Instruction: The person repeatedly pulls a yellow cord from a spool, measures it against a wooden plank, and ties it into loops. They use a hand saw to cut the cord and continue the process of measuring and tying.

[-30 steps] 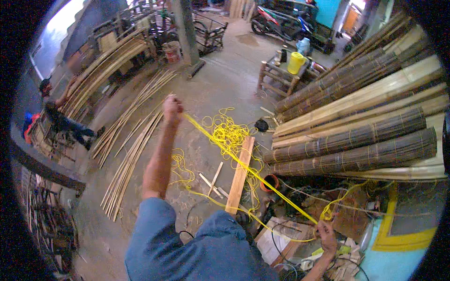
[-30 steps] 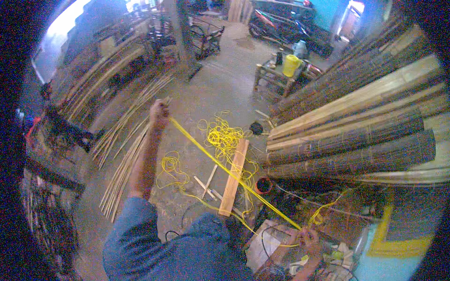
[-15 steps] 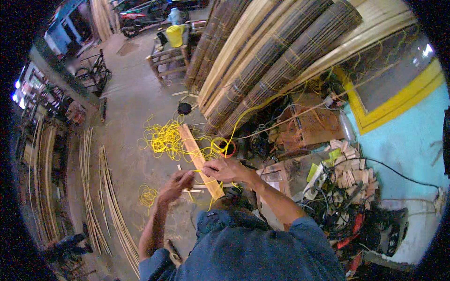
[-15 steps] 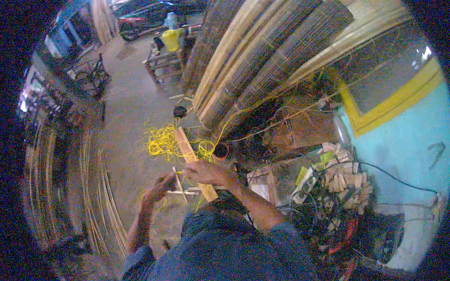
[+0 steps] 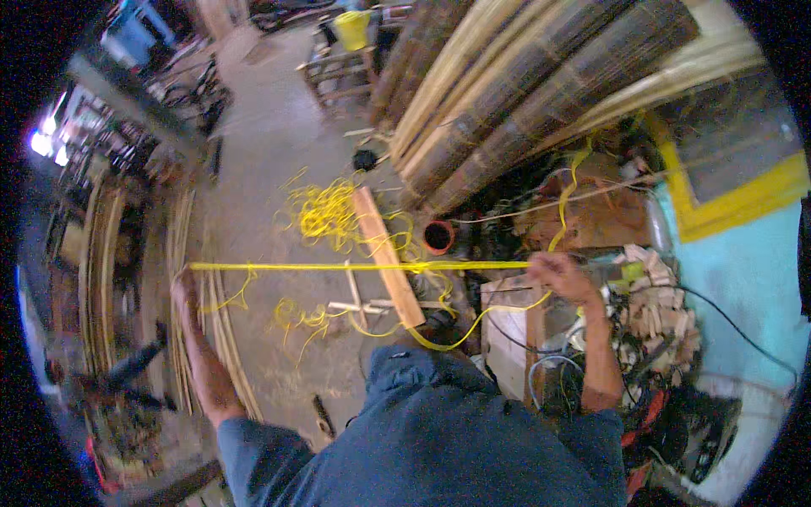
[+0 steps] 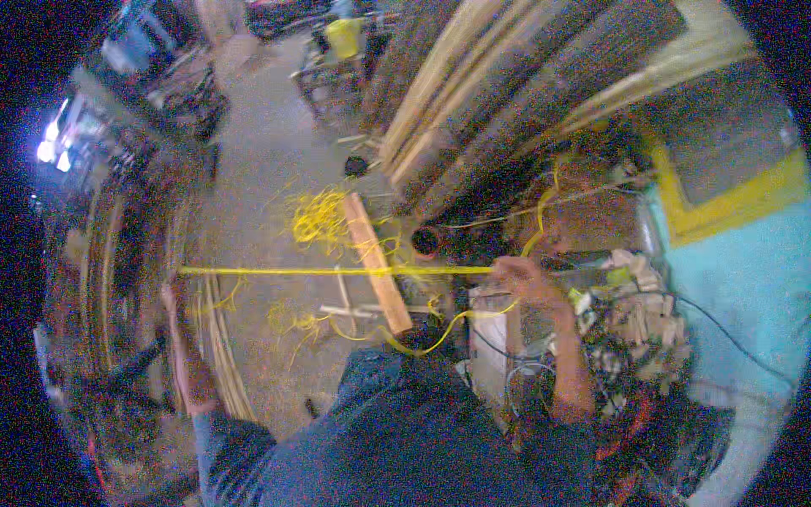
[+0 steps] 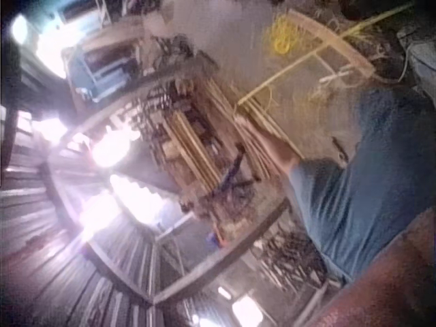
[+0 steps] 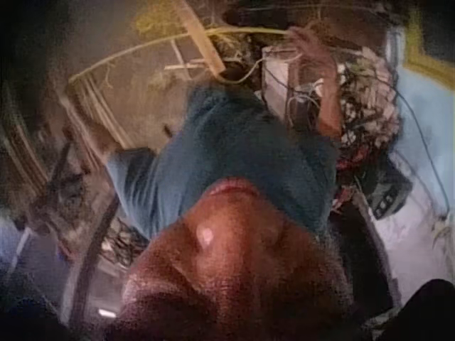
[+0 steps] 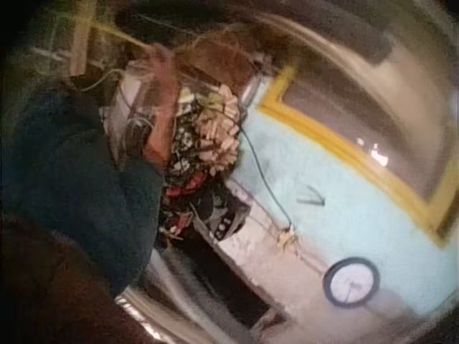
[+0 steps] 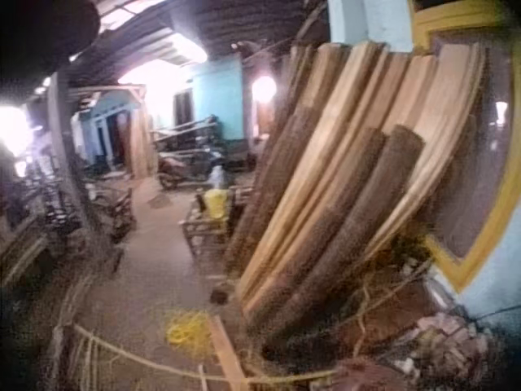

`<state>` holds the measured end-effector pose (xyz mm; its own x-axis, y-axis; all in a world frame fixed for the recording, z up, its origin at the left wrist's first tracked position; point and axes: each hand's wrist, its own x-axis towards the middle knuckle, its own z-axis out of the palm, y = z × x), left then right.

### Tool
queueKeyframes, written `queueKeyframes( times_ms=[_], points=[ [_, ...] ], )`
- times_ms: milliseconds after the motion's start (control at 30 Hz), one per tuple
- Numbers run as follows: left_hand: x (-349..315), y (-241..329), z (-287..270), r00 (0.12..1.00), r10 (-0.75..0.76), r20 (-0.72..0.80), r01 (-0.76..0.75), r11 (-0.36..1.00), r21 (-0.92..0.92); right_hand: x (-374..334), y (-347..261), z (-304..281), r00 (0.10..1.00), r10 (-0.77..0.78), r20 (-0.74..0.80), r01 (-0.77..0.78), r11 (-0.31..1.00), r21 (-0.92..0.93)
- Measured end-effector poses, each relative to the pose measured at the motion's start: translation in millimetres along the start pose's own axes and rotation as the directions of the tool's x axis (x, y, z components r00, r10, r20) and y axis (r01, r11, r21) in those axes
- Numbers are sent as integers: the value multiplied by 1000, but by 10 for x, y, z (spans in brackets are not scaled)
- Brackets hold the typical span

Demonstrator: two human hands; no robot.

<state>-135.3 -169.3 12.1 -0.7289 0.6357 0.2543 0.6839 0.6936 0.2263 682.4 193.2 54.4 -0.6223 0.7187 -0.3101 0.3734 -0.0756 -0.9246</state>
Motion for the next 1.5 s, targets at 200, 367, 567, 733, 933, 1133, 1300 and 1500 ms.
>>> queueKeyframes(
  times_ms=[200, 367, 567, 733, 933, 1133, 1300, 1500],
  points=[
    [54, -504, -83, 931, -273, -243, 348, 863, 365, -153, -119, -465, 986, 168, -19, -169, 981, -94],
    [-188, -599, -229, 927, 0, -374, 79, 978, 195, -323, 143, -802, 939, 250, -238, -265, 964, -33],
    [-479, -303, -222, 899, -284, -334, 305, 952, 11, -395, 275, -935, 949, 256, -183, -245, 966, 80],
    [-540, -728, -399, 987, -79, -137, 127, 912, 389, -487, 183, -884, 952, 132, -275, -175, 975, -138],
    [-675, 1629, 910, 921, 303, 243, -294, 953, -74, 438, -124, 792, 987, -145, 63, 154, 976, -153],
    [-1652, 4413, -53, 345, 651, 676, 254, 628, -735, 795, -923, 1782, 847, -475, 240, 531, 729, -433],
    [-1253, 3501, 121, 636, 353, 686, 214, 774, -596, 687, -949, 1270, 899, -299, 319, 407, 839, -361],
    [-152, 916, -255, 989, -105, 102, 135, 925, -356, 146, -662, -73, 968, -83, 236, 157, 936, -315]
  ],
)
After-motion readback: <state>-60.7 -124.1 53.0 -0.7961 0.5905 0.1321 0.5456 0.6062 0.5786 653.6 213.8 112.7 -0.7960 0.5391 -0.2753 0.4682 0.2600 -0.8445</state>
